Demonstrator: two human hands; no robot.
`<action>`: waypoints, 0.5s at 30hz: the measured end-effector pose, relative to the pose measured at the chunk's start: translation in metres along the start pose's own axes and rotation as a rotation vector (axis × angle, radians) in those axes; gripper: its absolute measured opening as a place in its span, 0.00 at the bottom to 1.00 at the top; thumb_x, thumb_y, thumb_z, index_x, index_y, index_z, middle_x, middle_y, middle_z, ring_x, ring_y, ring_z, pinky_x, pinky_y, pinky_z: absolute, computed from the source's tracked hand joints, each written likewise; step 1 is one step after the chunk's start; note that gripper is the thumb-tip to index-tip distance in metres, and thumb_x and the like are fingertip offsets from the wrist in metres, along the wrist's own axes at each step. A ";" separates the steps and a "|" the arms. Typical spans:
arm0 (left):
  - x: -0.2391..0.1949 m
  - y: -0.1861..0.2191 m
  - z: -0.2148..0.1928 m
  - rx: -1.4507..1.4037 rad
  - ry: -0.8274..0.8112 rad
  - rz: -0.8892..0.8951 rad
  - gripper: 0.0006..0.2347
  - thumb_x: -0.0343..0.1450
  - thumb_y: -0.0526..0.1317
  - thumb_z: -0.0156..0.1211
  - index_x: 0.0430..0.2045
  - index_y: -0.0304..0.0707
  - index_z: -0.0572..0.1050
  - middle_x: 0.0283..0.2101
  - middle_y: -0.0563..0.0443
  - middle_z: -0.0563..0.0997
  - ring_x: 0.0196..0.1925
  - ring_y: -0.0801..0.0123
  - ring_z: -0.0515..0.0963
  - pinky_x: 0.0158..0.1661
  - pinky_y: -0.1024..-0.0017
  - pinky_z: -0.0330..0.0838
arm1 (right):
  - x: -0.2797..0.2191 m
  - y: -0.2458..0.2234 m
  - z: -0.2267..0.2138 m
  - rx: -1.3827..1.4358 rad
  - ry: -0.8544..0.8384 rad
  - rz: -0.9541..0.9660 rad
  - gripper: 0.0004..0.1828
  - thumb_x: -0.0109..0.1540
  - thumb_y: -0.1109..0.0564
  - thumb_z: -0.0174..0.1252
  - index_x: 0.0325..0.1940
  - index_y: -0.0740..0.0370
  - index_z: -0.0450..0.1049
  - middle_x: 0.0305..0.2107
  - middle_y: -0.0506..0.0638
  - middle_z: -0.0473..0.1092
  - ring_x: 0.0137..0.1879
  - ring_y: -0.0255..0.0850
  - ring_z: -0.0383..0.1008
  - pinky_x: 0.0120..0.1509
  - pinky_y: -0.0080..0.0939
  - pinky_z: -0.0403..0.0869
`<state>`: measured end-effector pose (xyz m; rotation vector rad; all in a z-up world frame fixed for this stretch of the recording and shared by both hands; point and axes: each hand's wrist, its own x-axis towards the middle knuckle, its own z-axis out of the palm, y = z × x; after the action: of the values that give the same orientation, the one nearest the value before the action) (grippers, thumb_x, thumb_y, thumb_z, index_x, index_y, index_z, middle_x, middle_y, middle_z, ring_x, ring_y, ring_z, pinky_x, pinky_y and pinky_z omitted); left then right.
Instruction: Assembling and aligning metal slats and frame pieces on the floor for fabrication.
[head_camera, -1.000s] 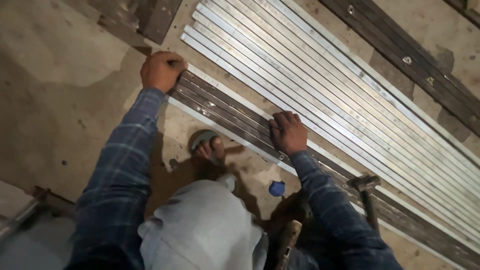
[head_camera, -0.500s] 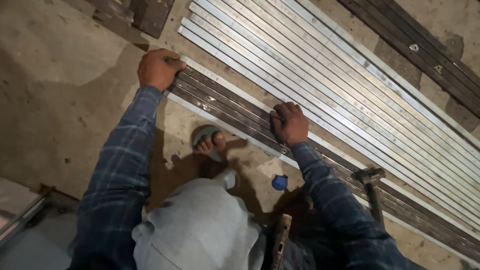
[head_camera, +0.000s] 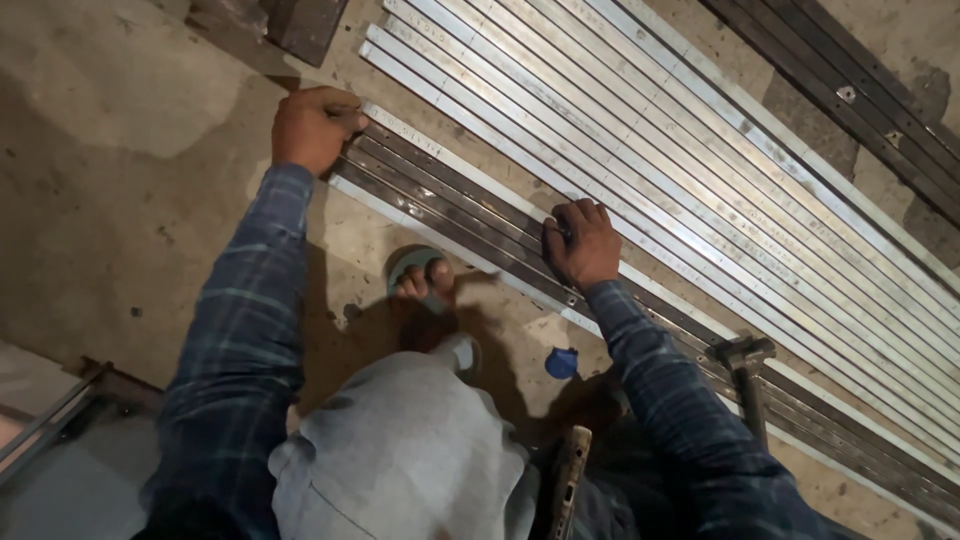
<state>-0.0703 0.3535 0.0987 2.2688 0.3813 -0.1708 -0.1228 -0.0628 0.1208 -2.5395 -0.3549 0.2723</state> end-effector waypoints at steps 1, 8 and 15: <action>0.001 0.000 -0.001 -0.008 -0.007 -0.006 0.10 0.64 0.38 0.75 0.37 0.39 0.85 0.38 0.45 0.86 0.39 0.61 0.86 0.43 0.68 0.78 | 0.000 0.000 0.000 0.001 0.004 -0.004 0.09 0.63 0.51 0.61 0.43 0.56 0.77 0.39 0.53 0.73 0.48 0.56 0.73 0.48 0.55 0.73; 0.009 -0.012 0.001 -0.053 -0.066 -0.040 0.11 0.63 0.39 0.75 0.36 0.40 0.85 0.37 0.45 0.86 0.39 0.61 0.86 0.43 0.67 0.78 | 0.004 -0.005 -0.003 0.012 -0.011 0.035 0.08 0.62 0.51 0.61 0.41 0.56 0.76 0.37 0.53 0.72 0.47 0.56 0.72 0.47 0.56 0.73; 0.013 0.024 -0.005 0.033 0.123 -0.010 0.10 0.67 0.44 0.73 0.36 0.41 0.85 0.40 0.47 0.86 0.43 0.57 0.85 0.47 0.63 0.76 | 0.004 -0.001 0.002 0.012 -0.015 0.059 0.08 0.62 0.51 0.61 0.39 0.56 0.76 0.34 0.53 0.71 0.45 0.57 0.72 0.45 0.57 0.72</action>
<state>-0.0501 0.3447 0.1156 2.3172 0.4571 -0.0426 -0.1196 -0.0597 0.1196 -2.5406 -0.2830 0.3151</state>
